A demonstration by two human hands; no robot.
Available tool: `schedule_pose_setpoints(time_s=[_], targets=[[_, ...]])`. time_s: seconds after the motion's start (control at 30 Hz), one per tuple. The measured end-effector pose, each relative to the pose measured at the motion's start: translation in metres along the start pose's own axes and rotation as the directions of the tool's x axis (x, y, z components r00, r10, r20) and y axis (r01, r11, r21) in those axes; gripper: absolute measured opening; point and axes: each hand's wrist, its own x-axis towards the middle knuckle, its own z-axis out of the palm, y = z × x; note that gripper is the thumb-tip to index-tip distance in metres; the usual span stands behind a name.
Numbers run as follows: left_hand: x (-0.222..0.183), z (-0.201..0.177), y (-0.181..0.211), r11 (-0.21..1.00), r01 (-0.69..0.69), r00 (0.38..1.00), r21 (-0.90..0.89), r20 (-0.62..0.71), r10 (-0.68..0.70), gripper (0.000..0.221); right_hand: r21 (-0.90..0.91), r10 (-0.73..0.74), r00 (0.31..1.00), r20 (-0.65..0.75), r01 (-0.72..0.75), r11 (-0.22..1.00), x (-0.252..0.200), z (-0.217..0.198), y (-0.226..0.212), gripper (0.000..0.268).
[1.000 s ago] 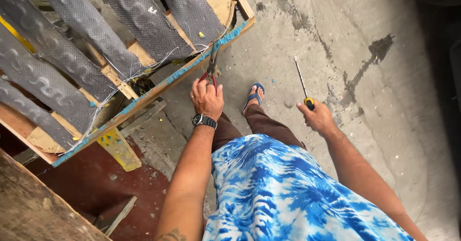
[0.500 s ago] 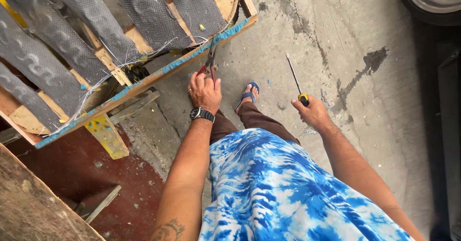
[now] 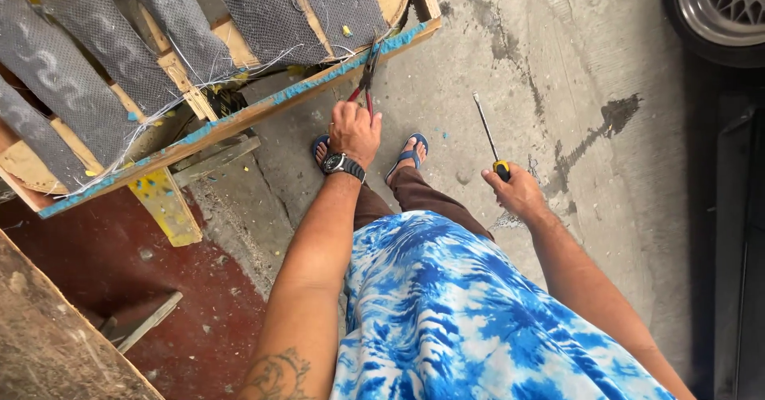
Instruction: Disassembling a car seat by removing staples and wires from the frame using a screwdriver and pliers
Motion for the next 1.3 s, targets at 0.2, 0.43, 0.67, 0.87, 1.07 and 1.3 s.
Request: schedule_pose_setpoints(time_s=[0.2, 0.43, 0.67, 0.87, 1.07, 1.3], targets=[[0.010, -0.002, 0.026, 0.999, 0.037, 0.997, -0.039, 0.076, -0.034, 0.022, -0.009, -0.001, 1.000, 0.002, 0.001, 1.000, 0.001, 0.003, 0.002, 0.036], [0.018, -0.001, 0.051, 0.863, 0.436, 0.899, -0.255, 0.154, -0.410, 0.011, -0.045, 0.011, 1.000, -0.006, -0.011, 0.999, -0.002, 0.006, 0.003, 0.036], [0.042, -0.035, 0.062, 0.514, 0.690, 0.714, -0.510, 0.366, -0.596, 0.052, -0.067, 0.006, 1.000, 0.019, -0.004, 0.998, 0.000, 0.014, 0.007, 0.037], [0.058, -0.113, 0.044, -0.474, 0.691, 0.488, -0.546, 0.836, -0.251, 0.049, -0.085, -0.014, 0.999, 0.044, 0.017, 0.996, -0.002, 0.024, -0.022, 0.040], [0.034, -0.147, -0.022, 0.499, 0.577, 0.812, -0.647, 0.390, -0.434, 0.043, -0.337, -0.172, 0.971, 0.166, 0.220, 0.916, 0.013, 0.056, -0.097, 0.052], [0.031, -0.112, -0.152, 0.969, 0.246, 0.940, -0.023, -0.236, -0.245, 0.039, -0.218, -0.399, 0.909, -0.121, 0.368, 0.904, 0.073, 0.128, -0.151, 0.038]])
